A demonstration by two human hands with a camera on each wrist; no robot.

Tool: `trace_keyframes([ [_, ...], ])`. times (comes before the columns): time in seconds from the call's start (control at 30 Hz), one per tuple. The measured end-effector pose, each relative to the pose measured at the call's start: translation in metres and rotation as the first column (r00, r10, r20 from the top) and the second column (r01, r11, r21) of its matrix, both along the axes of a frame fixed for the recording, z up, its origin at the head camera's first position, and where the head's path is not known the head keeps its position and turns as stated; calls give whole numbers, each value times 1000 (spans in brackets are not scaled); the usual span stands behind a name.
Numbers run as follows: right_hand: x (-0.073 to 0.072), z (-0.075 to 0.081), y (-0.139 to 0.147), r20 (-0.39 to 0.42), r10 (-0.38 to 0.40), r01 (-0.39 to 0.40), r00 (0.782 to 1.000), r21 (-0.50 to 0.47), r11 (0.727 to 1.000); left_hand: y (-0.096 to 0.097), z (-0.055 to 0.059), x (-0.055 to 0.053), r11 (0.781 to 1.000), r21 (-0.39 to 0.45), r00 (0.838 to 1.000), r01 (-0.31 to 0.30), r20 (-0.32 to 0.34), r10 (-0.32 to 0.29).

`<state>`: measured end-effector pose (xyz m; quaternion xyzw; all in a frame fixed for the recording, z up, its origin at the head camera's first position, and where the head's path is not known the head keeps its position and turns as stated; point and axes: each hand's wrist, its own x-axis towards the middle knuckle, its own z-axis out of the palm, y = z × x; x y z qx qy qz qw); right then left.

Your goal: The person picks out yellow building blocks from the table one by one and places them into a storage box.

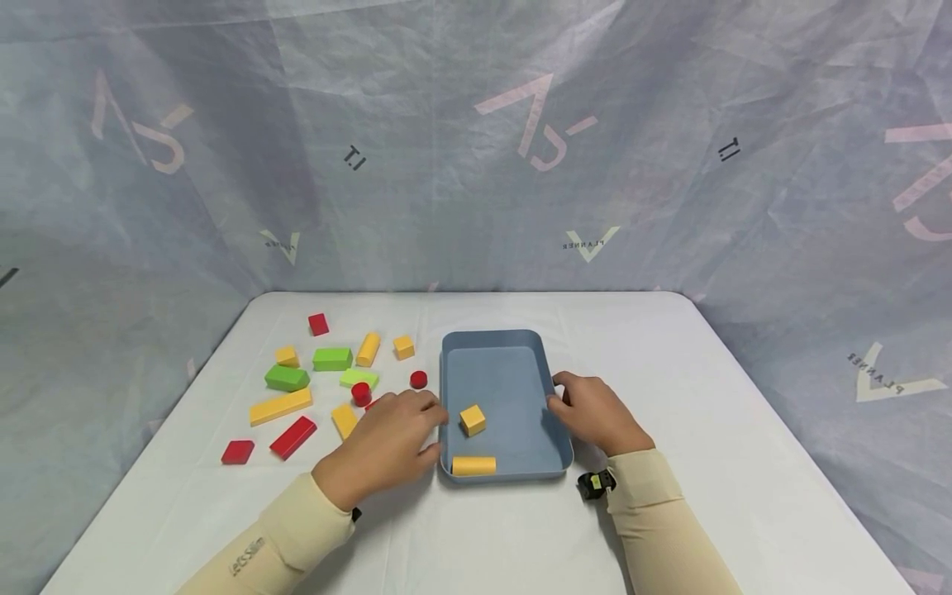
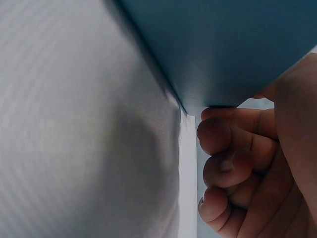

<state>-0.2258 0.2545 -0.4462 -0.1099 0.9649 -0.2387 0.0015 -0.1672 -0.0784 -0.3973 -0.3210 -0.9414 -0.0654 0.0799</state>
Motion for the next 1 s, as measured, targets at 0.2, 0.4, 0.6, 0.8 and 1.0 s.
trace_keyframes([
  [0.2,0,0,-1,-3,0,0,1000,-1,1000,-9,1,-1,1000,-6,1000,-30,-10,30],
  [0.4,0,0,0,0,1,-1,1000,4,1000,-19,0,-2,999,-6,999,-39,-30,39],
  [0.6,0,0,-1,7,-6,6,1000,5,1000,-24,-1,-2,998,0,998,-55,-23,55],
  [0.8,0,-1,-1,-2,0,0,1000,-2,1000,-27,-1,-1,998,0,997,-69,-22,69],
  [1.0,1,0,0,-1,2,-2,1000,8,1000,-31,-1,-1,996,0,996,-91,-24,91],
])
